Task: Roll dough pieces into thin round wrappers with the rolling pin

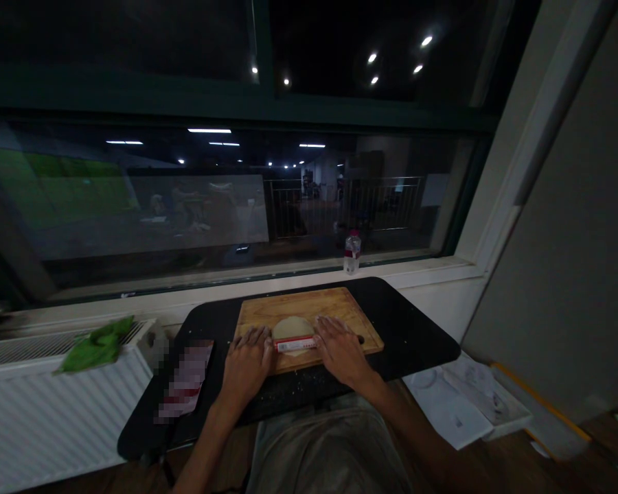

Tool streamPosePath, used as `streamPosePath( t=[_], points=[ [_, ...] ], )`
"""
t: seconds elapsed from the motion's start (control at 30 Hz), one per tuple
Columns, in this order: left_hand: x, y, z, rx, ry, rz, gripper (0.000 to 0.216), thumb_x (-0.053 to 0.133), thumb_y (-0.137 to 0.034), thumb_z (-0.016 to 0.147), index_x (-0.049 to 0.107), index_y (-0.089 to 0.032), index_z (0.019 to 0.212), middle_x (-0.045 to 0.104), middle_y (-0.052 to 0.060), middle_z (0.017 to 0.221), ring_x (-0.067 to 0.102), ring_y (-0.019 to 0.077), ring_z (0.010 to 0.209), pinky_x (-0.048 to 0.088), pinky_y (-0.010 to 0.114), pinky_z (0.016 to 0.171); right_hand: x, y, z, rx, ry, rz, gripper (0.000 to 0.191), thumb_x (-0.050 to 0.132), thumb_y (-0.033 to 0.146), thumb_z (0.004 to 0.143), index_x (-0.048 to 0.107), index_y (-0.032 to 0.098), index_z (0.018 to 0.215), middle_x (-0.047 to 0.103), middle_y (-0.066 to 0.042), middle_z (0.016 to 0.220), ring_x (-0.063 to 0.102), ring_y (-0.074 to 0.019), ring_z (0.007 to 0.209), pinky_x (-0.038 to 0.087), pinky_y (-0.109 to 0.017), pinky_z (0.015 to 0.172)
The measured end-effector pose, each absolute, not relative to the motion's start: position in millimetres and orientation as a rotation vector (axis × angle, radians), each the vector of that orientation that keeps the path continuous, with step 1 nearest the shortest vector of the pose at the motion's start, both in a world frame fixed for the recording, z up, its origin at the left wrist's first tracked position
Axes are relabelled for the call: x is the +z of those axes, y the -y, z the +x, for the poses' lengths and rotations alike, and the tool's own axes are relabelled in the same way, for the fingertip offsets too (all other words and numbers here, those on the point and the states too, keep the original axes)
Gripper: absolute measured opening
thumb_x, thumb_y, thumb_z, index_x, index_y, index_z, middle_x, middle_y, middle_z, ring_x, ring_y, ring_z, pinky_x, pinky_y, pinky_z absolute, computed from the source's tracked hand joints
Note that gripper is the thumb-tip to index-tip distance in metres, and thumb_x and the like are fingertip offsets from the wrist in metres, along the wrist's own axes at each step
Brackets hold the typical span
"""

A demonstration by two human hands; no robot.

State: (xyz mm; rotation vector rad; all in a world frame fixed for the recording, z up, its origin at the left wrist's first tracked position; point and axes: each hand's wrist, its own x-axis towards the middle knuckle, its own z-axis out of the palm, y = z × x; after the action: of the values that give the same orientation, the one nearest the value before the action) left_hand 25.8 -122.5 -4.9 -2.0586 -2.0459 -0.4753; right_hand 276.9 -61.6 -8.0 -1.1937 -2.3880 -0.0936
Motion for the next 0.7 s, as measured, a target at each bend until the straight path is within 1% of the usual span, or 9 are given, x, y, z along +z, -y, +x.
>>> streamPosePath(
  t=[0.13,0.37,0.53,0.7],
  points=[
    [-8.0,124.8,25.3,-0.495,2.055,-2.054,0.055,0.027,-0.034,0.113,0.067,-0.022,0.149,0.065,0.009,0.158,0.052,0.0301,0.153,0.041,0.051,0.128,-11.9,64.5,278.4,-0.105,2.363,-1.171,0.053,0.038,0.032,0.114,0.056,0.016,0.161,0.059,-0.015,0.162,0.052,-0.0291,0.153,0.033,-0.054,0.133],
    [-11.9,131.9,25.6,-0.525,2.029,-2.070,0.055,0.028,-0.034,0.113,0.064,-0.022,0.152,0.063,0.009,0.160,0.049,0.0297,0.156,0.035,0.053,0.132,-17.0,71.1,282.6,-0.060,2.344,-1.126,0.053,0.042,0.033,0.113,0.056,0.015,0.161,0.057,-0.014,0.163,0.050,-0.0286,0.155,0.029,-0.054,0.135],
    [-16.1,135.6,23.6,-0.582,1.999,-2.098,0.053,0.030,-0.034,0.112,0.068,-0.025,0.148,0.067,0.008,0.156,0.054,0.0287,0.152,0.036,0.053,0.132,-21.0,73.8,286.1,-0.059,2.323,-1.104,0.052,0.048,0.033,0.111,0.058,0.022,0.160,0.062,-0.012,0.160,0.054,-0.0283,0.152,0.034,-0.055,0.133],
    [-20.8,140.5,22.7,-0.614,1.998,-2.102,0.055,0.028,-0.037,0.113,0.068,-0.024,0.148,0.069,0.009,0.153,0.058,0.0279,0.149,0.037,0.052,0.132,-25.2,78.5,286.9,-0.097,2.294,-1.098,0.053,0.052,0.034,0.109,0.058,0.024,0.161,0.062,-0.012,0.160,0.055,-0.0297,0.151,0.040,-0.056,0.131]
  ],
)
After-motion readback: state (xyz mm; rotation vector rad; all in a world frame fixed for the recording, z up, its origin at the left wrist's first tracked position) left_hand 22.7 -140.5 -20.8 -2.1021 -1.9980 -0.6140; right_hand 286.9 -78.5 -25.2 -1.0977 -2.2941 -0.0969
